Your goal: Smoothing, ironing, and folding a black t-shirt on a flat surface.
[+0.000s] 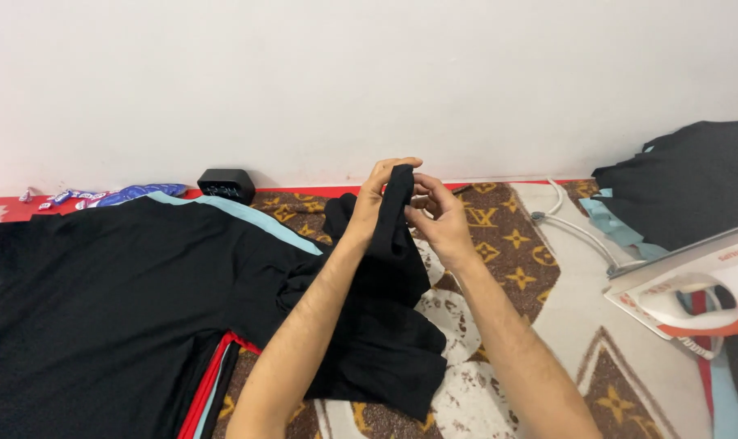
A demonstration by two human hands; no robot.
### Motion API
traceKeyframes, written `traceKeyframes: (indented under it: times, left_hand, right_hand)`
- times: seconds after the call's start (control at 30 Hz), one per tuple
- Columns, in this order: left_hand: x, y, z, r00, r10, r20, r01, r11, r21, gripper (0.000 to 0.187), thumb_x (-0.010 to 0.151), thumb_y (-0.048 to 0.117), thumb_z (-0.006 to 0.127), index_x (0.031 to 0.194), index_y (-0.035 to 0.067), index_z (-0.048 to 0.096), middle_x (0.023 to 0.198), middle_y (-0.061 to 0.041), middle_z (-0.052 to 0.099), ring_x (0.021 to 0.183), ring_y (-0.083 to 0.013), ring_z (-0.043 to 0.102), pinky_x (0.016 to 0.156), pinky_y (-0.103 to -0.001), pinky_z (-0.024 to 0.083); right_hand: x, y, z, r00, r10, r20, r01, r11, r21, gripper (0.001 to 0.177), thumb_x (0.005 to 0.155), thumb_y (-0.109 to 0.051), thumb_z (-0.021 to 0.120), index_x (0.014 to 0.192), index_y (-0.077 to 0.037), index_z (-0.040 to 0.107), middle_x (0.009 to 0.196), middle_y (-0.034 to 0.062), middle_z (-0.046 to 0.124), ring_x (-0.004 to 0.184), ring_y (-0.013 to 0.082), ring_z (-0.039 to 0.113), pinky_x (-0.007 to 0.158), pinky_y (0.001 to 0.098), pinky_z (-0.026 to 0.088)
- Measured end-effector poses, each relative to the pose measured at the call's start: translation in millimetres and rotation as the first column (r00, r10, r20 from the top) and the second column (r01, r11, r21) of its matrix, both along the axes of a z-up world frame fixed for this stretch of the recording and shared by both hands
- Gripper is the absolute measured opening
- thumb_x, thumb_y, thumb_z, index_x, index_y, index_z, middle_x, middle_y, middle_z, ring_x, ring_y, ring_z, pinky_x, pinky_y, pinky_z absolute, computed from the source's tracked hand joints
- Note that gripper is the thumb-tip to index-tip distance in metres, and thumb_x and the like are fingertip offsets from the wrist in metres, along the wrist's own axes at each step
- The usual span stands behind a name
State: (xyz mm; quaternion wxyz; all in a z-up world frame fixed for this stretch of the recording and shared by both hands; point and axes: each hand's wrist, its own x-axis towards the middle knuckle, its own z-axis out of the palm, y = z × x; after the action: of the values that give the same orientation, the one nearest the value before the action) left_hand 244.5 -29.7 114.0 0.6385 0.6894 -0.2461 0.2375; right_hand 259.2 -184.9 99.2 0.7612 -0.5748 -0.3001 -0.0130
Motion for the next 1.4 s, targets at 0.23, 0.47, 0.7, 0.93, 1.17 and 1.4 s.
traceKeyframes:
  times: [0.23,0.47,0.7,0.93,1.17,1.4]
  left_hand:
    - [-38.5,-14.3,34.9,0.994,0.085,-0.072,-0.095,0.986,-0.141,0.031,0.107,0.023,0.063,0.137,0.017,0.069,0.135,-0.007,0.060,0.132,-0.0184,0.052,0.117,-0.039,0.039]
    - [-17.3,-19.8,17.0,0.990,0.004,-0.139,-0.009,0.999,-0.035,0.031,0.113,0.021,0.049,0.136,0.012,0.068,0.133,-0.011,0.062,0.131,-0.0222,0.052,0.118,-0.042,0.036]
    - [-6.7,-27.1,1.2,0.991,-0.018,-0.136,0.026,0.998,0.051,0.030,0.112,0.017,0.050,0.135,0.015,0.070,0.134,-0.011,0.064,0.134,-0.0254,0.053,0.120,-0.046,0.035]
    - [1.9,-21.5,-7.3,0.964,0.031,-0.263,-0.037,0.999,-0.019,0.032,0.114,0.024,0.046,0.131,0.015,0.072,0.119,-0.007,0.069,0.113,-0.0161,0.062,0.105,-0.039,0.049]
    - [0.2,-33.7,-7.4,0.930,-0.186,-0.318,0.088,0.950,-0.299,0.030,0.113,0.030,0.050,0.132,0.014,0.068,0.110,-0.010,0.076,0.105,-0.0144,0.070,0.095,-0.036,0.058]
    - [24.8,-22.5,-16.6,0.916,-0.218,-0.336,0.110,0.944,-0.312,0.022,0.107,0.023,0.053,0.115,0.011,0.070,0.085,-0.011,0.075,0.069,-0.0113,0.071,0.053,-0.019,0.054]
  right_hand:
    - [-3.4,-11.8,3.4,0.991,-0.127,-0.042,0.131,0.983,0.129,0.004,0.097,-0.004,0.071,0.097,-0.002,0.067,0.112,0.0142,0.072,0.100,0.0196,0.072,0.081,0.0283,0.063]
    - [24.8,-17.9,-26.8,0.988,-0.141,-0.065,0.142,0.990,0.005,0.011,0.090,-0.007,0.080,0.099,-0.007,0.074,0.084,0.0035,0.073,0.076,0.0075,0.067,0.064,0.0214,0.058]
    - [11.6,-13.8,-7.1,0.988,-0.101,-0.119,0.098,0.995,-0.029,0.028,0.088,-0.008,0.083,0.114,-0.009,0.074,0.098,0.0038,0.073,0.086,0.0121,0.069,0.073,0.0320,0.064]
    - [16.2,-20.6,-15.6,0.972,-0.198,-0.126,0.194,0.980,-0.046,0.008,0.089,-0.006,0.081,0.094,-0.008,0.075,0.075,0.0030,0.068,0.066,0.0082,0.066,0.056,0.0228,0.054]
    - [-10.4,-9.6,0.5,0.970,-0.243,-0.005,0.243,0.970,-0.007,0.028,0.091,-0.006,0.079,0.117,-0.010,0.070,0.090,0.0067,0.067,0.076,0.0133,0.067,0.060,0.0280,0.058]
    - [11.0,-10.6,-18.0,0.957,-0.287,0.042,0.286,0.958,0.029,0.013,0.090,-0.001,0.076,0.100,-0.009,0.075,0.083,0.0018,0.066,0.080,0.0080,0.063,0.069,0.0262,0.058]
